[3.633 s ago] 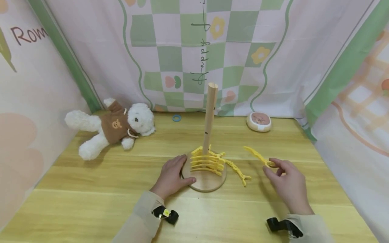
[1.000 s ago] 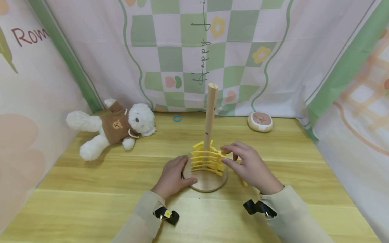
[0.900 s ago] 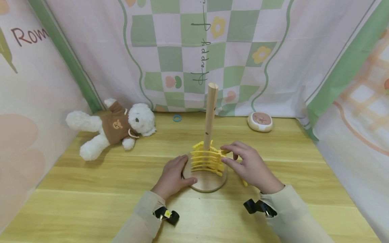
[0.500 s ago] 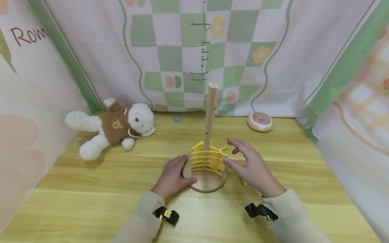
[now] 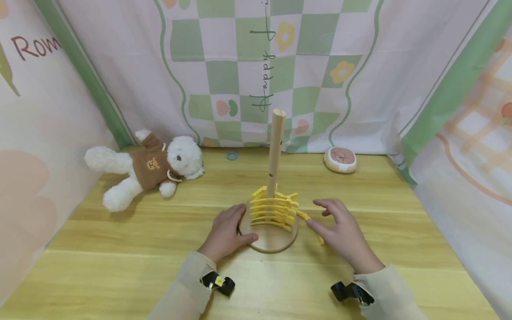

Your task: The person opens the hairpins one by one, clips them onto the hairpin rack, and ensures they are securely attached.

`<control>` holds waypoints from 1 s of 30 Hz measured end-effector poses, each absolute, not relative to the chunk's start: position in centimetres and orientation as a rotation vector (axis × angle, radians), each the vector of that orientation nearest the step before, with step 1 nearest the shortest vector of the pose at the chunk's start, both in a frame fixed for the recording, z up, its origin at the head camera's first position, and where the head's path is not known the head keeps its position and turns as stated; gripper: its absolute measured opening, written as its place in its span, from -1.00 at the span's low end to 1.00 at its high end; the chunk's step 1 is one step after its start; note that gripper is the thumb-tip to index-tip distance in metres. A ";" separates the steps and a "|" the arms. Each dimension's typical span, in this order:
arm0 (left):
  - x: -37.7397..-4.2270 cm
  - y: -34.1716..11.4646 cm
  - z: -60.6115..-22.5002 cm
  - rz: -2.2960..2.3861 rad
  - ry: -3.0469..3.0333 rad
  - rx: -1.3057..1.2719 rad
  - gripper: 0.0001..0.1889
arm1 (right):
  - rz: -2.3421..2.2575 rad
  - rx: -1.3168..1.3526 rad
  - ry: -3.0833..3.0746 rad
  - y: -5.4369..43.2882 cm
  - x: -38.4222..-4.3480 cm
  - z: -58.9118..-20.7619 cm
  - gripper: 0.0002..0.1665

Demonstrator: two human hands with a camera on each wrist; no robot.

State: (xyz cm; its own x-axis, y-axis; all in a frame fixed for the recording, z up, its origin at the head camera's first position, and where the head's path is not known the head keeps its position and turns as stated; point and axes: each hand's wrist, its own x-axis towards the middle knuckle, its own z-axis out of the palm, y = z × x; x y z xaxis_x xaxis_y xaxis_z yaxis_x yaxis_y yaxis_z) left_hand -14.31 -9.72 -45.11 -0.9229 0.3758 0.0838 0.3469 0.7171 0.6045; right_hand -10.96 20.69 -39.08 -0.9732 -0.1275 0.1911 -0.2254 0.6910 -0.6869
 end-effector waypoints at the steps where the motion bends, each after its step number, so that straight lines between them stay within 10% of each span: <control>1: -14.3 -9.7 -45.2 0.994 2.870 0.606 -0.04 | 1.141 0.271 -2.782 20.8 -10.9 -39.2 -0.35; 30: -14.5 -9.8 -45.3 0.994 2.857 0.591 -0.03 | 1.055 0.018 -2.914 24.4 -9.1 -44.1 -0.24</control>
